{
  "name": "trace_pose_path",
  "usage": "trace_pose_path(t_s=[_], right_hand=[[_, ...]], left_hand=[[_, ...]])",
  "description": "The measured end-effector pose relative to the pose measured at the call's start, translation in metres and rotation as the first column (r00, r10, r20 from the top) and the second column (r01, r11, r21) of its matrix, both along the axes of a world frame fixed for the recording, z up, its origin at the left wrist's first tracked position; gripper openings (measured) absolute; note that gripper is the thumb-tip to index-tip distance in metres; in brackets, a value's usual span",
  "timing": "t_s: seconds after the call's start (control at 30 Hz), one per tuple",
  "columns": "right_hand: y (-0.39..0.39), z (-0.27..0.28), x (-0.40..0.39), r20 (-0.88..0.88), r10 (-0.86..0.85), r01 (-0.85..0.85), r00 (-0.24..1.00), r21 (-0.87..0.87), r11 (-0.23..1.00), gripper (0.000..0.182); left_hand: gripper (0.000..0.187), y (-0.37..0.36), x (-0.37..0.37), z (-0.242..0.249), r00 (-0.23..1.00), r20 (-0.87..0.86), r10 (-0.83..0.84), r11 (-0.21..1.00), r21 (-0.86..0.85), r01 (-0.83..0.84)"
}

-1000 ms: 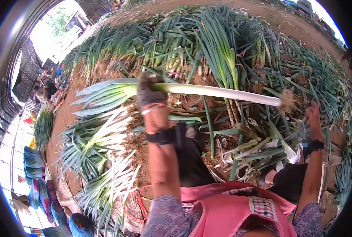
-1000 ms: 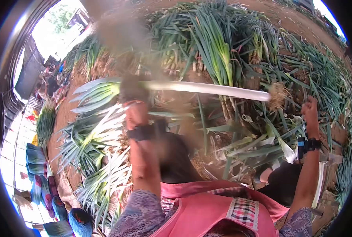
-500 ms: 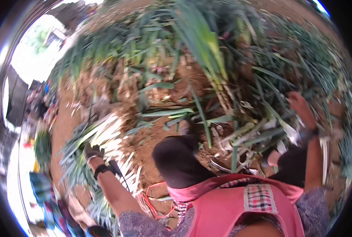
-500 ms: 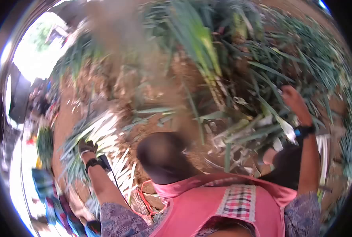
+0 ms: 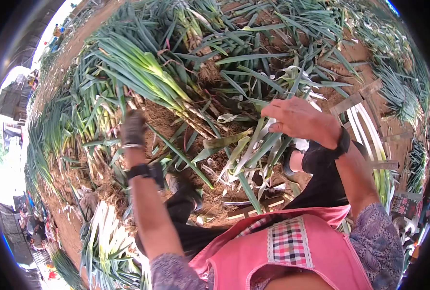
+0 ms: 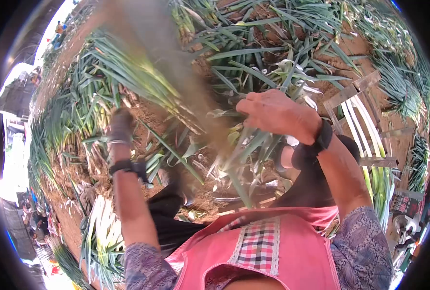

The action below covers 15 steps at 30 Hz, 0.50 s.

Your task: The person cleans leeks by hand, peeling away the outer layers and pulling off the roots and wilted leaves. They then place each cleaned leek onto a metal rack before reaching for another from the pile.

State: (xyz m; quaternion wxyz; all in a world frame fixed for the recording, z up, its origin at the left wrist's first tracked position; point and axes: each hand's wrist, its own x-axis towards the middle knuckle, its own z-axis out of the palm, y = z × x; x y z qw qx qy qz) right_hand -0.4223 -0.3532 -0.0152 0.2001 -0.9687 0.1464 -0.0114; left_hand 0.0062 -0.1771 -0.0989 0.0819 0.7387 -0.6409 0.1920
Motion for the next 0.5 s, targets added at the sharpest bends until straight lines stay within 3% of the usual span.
trace_pose_path(t_s=[0.03, 0.1, 0.17, 0.2, 0.3, 0.37, 0.43, 0.5], right_hand=[[0.000, -0.001, -0.002, 0.040, 0.010, -0.009, 0.999, -0.020, 1.000, 0.025], [-0.001, 0.003, -0.004, 0.006, 0.014, -0.014, 1.000, -0.050, 0.999, 0.026], [-0.003, 0.008, -0.004, -0.081, -0.002, -0.004, 0.997, -0.065, 0.998, 0.025], [-0.004, 0.007, -0.005, -0.075, -0.007, 0.002, 0.997, -0.079, 0.997, 0.025], [-0.007, 0.006, -0.005, -0.082, -0.019, 0.009, 0.996, -0.120, 0.993, 0.025], [-0.006, 0.008, -0.007, -0.137, -0.031, 0.013, 0.990, -0.127, 0.992, 0.026], [-0.005, 0.005, -0.007, -0.185, -0.039, 0.017, 0.982, -0.116, 0.993, 0.028], [-0.004, 0.004, -0.007, -0.205, -0.046, 0.019, 0.978, -0.133, 0.991, 0.031]], left_hand=[[0.013, -0.021, -0.018, -0.037, 0.973, 0.230, -0.034, 0.991, 0.131, 0.003], [0.018, -0.046, -0.085, -0.110, 0.928, 0.339, -0.157, 0.872, 0.488, -0.031], [0.019, -0.057, -0.181, -0.160, 0.997, -0.075, 0.024, 0.630, 0.775, 0.043], [0.018, -0.049, -0.217, -0.182, 0.972, -0.207, 0.113, 0.590, 0.801, 0.102], [0.016, -0.011, -0.310, -0.224, 0.816, -0.558, 0.153, 0.713, 0.634, 0.299], [0.015, -0.003, -0.324, -0.237, 0.720, -0.678, 0.147, 0.822, 0.489, 0.293], [0.015, -0.010, -0.301, -0.241, 0.545, -0.805, 0.234, 0.934, 0.342, 0.105], [0.017, -0.026, -0.247, -0.238, 0.200, -0.927, 0.316, 0.930, 0.261, -0.258]])
